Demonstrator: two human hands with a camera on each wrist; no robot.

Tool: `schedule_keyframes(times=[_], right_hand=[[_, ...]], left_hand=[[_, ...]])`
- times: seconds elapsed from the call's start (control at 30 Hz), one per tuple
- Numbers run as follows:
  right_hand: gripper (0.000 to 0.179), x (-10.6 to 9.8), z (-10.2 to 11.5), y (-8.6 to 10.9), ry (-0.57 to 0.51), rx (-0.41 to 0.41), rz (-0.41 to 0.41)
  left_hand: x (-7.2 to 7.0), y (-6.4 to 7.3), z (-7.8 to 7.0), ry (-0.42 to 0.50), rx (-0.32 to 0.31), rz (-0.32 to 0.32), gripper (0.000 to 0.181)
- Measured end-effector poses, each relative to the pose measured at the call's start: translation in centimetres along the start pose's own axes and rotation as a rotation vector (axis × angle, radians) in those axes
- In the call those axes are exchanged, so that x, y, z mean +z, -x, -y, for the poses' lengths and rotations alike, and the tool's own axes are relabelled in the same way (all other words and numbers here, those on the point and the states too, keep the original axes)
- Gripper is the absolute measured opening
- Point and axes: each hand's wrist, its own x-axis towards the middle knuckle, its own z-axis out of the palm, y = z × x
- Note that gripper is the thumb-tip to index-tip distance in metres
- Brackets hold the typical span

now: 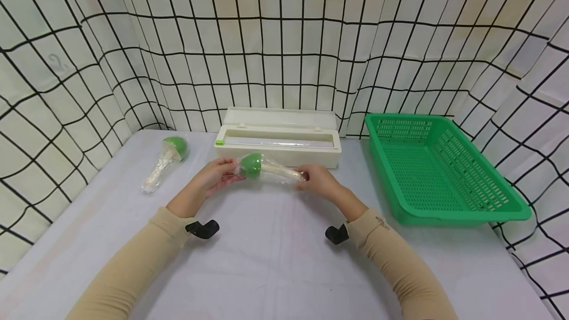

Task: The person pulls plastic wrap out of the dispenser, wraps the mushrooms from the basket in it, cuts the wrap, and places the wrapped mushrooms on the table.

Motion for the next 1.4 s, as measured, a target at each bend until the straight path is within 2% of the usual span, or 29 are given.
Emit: schedule_keyframes(times=[0.17,0.27,0.4,0.57,0.67,0.83,1.03,1.2,1.4], right_hand=[[0.036,0.2,0.3,0.2,0.087,-0.039,-0.035],[0.032,0.2,0.7,0.3,0.212,-0.081,-0.051],[0.036,0.4,1.1,0.5,0.374,-0.128,-0.058],[0.034,0.5,1.2,0.9,0.441,-0.208,-0.086],[0.029,0.3,1.2,1.2,0.405,-0.227,-0.091],[0.022,0.0,0.9,1.2,0.287,-0.179,-0.043],[0.021,0.0,0.5,1.2,0.192,-0.169,0.003],[0.022,-0.1,0.4,1.3,0.120,-0.143,0.021],[0.021,-0.2,0.1,1.4,0.096,-0.092,0.056]], left_hand=[[0.0,0.0,0.0,-0.015,0.000,0.002,0.021],[0.0,0.1,0.0,-0.018,-0.003,0.015,0.031],[0.1,0.1,0.1,-0.013,0.012,0.034,0.042],[0.0,0.1,0.2,-0.056,0.018,0.039,0.037],[0.0,0.1,0.3,-0.072,0.006,0.035,0.033],[0.2,0.1,0.4,-0.075,0.009,0.011,0.029],[0.1,0.0,0.5,0.008,0.023,-0.025,0.019],[0.0,-0.1,0.5,0.031,0.001,-0.011,0.023],[0.0,0.0,0.4,0.064,-0.014,0.036,0.030]])
